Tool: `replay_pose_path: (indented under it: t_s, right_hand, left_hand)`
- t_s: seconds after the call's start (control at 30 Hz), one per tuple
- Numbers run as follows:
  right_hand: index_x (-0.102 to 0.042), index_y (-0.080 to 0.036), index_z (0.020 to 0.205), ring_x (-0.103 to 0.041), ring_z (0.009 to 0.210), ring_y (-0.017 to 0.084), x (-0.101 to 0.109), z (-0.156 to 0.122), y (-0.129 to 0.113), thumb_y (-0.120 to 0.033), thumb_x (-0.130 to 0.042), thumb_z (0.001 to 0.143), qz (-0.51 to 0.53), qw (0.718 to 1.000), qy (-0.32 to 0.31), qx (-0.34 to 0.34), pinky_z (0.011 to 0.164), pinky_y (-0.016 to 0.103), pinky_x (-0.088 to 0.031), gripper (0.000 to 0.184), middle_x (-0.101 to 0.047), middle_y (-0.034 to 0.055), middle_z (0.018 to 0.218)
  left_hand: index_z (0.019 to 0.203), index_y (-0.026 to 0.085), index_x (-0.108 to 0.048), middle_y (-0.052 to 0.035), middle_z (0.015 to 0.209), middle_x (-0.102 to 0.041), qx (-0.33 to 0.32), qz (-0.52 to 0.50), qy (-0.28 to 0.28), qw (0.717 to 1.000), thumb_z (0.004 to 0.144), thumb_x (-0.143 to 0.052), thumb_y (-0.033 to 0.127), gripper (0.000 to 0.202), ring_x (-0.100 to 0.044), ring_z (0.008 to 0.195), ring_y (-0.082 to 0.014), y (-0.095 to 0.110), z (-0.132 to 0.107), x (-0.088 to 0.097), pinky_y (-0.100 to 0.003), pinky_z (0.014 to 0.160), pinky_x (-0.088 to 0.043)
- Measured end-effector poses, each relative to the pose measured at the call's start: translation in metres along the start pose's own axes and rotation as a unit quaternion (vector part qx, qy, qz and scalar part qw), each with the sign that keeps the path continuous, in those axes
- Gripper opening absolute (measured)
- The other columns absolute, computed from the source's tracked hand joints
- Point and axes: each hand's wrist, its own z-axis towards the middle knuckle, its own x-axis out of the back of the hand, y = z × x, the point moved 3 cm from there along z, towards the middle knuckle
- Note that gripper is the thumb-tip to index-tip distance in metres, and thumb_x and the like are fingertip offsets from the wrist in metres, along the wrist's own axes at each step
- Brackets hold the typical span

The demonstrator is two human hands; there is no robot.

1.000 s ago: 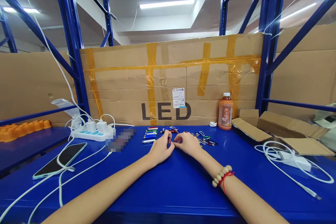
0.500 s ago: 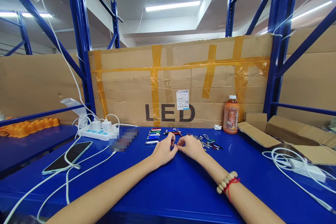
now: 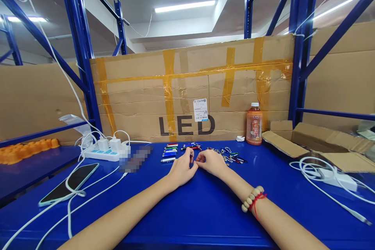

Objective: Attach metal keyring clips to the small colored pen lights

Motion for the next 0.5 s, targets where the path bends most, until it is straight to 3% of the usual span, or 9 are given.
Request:
replay_pose_path:
  t_s: [0.2,0.27,0.37,0.5]
  right_hand:
    - [-0.065,-0.024,0.074,-0.056,0.079,0.014,-0.001,0.003,0.006,-0.031,-0.052,0.071,-0.003,0.999,0.035,0.016,0.06,0.021,-0.036,0.015,-0.063,-0.0018,0.082]
    - [-0.065,-0.023,0.076,-0.057,0.071,0.013,0.0,0.006,0.011,-0.034,-0.051,0.073,0.031,0.998,0.059,0.012,0.059,0.021,-0.037,0.018,-0.063,-0.0007,0.081]
    - [-0.063,-0.017,0.082,-0.052,0.051,0.009,0.001,0.01,0.017,-0.041,-0.05,0.073,0.166,0.983,0.071,-0.01,0.051,0.021,-0.038,0.028,-0.062,0.0023,0.073]
    - [-0.061,-0.012,0.092,-0.045,0.045,0.006,0.006,0.01,0.017,-0.048,-0.056,0.066,0.348,0.934,0.074,-0.041,0.039,0.017,-0.033,0.044,-0.058,0.0036,0.064]
  left_hand:
    - [0.092,0.02,-0.036,-0.0018,0.083,-0.056,0.012,0.001,-0.006,1.0,0.077,-0.038,0.023,0.015,-0.056,0.074,-0.0176,-0.001,0.0,0.0,-0.026,0.06,-0.039]
    - [0.091,0.02,-0.037,-0.002,0.084,-0.056,0.024,-0.008,-0.011,1.0,0.081,-0.035,0.026,0.012,-0.056,0.077,-0.0185,-0.001,0.0,0.0,-0.027,0.063,-0.04]
    - [0.092,0.021,-0.038,-0.0034,0.089,-0.056,0.032,-0.029,-0.012,0.999,0.087,-0.022,0.03,0.019,-0.056,0.084,-0.0203,-0.003,0.0,0.001,-0.03,0.067,-0.041]
    - [0.099,0.02,-0.038,-0.0056,0.094,-0.056,0.019,-0.045,-0.027,0.998,0.089,-0.016,0.031,0.026,-0.056,0.088,-0.0208,-0.004,0.001,-0.002,-0.032,0.072,-0.041]
